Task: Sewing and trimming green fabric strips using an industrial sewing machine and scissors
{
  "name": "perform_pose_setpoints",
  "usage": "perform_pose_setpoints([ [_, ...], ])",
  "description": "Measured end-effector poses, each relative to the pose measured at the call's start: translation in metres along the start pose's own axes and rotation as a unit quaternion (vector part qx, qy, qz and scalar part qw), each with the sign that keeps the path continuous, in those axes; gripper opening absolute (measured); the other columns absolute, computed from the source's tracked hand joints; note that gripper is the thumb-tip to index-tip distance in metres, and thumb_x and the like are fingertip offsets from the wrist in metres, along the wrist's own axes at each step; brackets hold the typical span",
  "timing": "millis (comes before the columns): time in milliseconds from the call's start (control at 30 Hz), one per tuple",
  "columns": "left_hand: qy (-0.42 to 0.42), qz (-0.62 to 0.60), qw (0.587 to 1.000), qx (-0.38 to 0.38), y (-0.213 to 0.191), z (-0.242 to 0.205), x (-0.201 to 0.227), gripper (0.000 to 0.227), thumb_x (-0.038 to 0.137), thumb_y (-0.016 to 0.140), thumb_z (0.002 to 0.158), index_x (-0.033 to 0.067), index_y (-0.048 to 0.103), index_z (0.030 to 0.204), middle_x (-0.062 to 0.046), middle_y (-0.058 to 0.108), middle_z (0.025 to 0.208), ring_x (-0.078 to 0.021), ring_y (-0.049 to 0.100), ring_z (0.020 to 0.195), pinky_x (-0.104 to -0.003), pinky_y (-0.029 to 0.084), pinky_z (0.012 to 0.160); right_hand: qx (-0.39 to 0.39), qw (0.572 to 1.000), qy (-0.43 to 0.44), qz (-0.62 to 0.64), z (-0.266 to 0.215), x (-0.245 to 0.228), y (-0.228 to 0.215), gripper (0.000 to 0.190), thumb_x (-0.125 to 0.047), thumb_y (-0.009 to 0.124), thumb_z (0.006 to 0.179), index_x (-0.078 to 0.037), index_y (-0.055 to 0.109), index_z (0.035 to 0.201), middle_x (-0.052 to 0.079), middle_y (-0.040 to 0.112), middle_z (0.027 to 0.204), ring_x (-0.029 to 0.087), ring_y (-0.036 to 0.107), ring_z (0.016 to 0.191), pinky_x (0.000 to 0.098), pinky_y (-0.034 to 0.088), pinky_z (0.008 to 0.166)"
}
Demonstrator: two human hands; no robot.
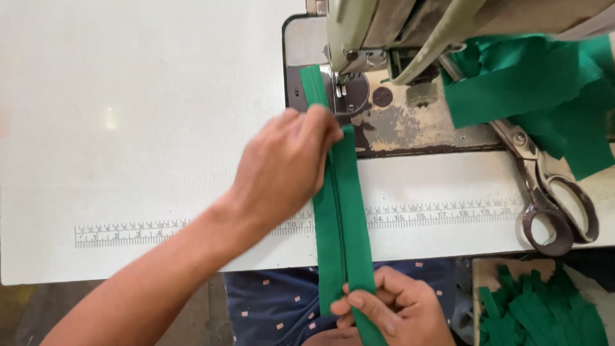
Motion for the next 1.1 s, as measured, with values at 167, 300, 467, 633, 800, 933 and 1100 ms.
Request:
perform_pose_setpoints([
  [167, -0.022, -0.007, 1.000, 0.004, -0.007, 0.012, -0.008, 0.007, 0.009, 0.064, 0.112, 0.0047, 0.060, 0.109, -0.011, 0.065, 0.095, -0.0333, 0.061, 0.065, -0.048, 0.051, 0.046, -0.024, 0.995, -0.054, -0.075, 0.010, 0.005, -0.005, 0.025, -0.011, 0.078, 0.091, 0.010, 0.085, 0.103, 0.030, 0.103, 0.099, 0.028, 0.068, 0.060, 0.0385, 0.064, 0.059],
  [300, -0.002, -0.016, 1.000, 0.026, -0.001, 0.007, -0.012, 0.008, 0.008, 0.068, 0.111, 0.0041, 0.064, 0.105, -0.010, 0.057, 0.094, -0.0292, 0.057, 0.075, -0.044, 0.052, 0.058, -0.001, 0.984, -0.092, -0.153, 0.016, 0.015, -0.010, 0.027, -0.023, 0.080, 0.091, 0.000, 0.092, 0.100, 0.020, 0.106, 0.093, 0.011, 0.037, 0.037, 0.0283, 0.043, 0.036],
  [467, -0.011, -0.042, 0.998, 0.043, -0.003, 0.009, -0.013, 0.008, 0.007, 0.066, 0.111, 0.0045, 0.063, 0.104, -0.009, 0.057, 0.093, -0.0291, 0.057, 0.075, -0.044, 0.051, 0.062, 0.091, 0.995, 0.033, -0.012, 0.005, 0.001, 0.000, 0.025, 0.002, 0.075, 0.092, 0.023, 0.084, 0.103, 0.045, 0.095, 0.091, 0.054, 0.085, 0.067, 0.0591, 0.078, 0.066],
  [633, 0.005, -0.041, 0.998, 0.047, -0.001, 0.008, -0.013, 0.010, 0.005, 0.066, 0.111, 0.0023, 0.064, 0.102, -0.010, 0.057, 0.093, -0.0287, 0.057, 0.079, -0.043, 0.053, 0.070, 0.106, 0.994, 0.035, -0.009, 0.005, 0.003, 0.002, 0.027, 0.002, 0.075, 0.092, 0.024, 0.084, 0.105, 0.047, 0.094, 0.089, 0.056, 0.084, 0.066, 0.0620, 0.078, 0.064],
  [800, 0.015, -0.039, 0.998, 0.050, 0.000, 0.006, -0.012, 0.009, 0.003, 0.068, 0.111, 0.0006, 0.064, 0.103, -0.012, 0.056, 0.095, -0.0285, 0.056, 0.081, -0.042, 0.054, 0.071, 0.095, 0.995, 0.027, 0.005, 0.010, 0.019, -0.007, 0.029, 0.004, 0.074, 0.091, 0.022, 0.084, 0.111, 0.046, 0.093, 0.089, 0.059, 0.086, 0.070, 0.0647, 0.082, 0.069],
  [933, 0.010, -0.043, 0.998, 0.050, 0.000, 0.008, -0.012, 0.009, 0.003, 0.068, 0.111, 0.0011, 0.064, 0.103, -0.011, 0.058, 0.095, -0.0285, 0.057, 0.081, -0.042, 0.053, 0.071, 0.107, 0.994, 0.027, 0.003, 0.007, 0.009, 0.000, 0.027, 0.005, 0.076, 0.090, 0.023, 0.085, 0.108, 0.046, 0.093, 0.085, 0.058, 0.086, 0.067, 0.0638, 0.081, 0.067],
  [1100, -0.064, -0.064, 0.995, 0.034, -0.004, 0.006, -0.007, 0.023, 0.008, 0.075, 0.108, 0.0074, 0.061, 0.126, -0.012, 0.049, 0.111, -0.0254, 0.055, 0.078, -0.043, 0.056, 0.053, 0.157, 0.985, 0.071, 0.028, 0.004, -0.004, 0.012, 0.025, 0.009, 0.075, 0.094, 0.031, 0.082, 0.103, 0.052, 0.086, 0.085, 0.060, 0.076, 0.061, 0.0658, 0.070, 0.060],
])
Point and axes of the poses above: each hand's wrist, its own z-axis towards the middle knuckle, its own y-axis out of the palm, x = y × z, the point moved 3 cm from there along z, towards the middle knuckle
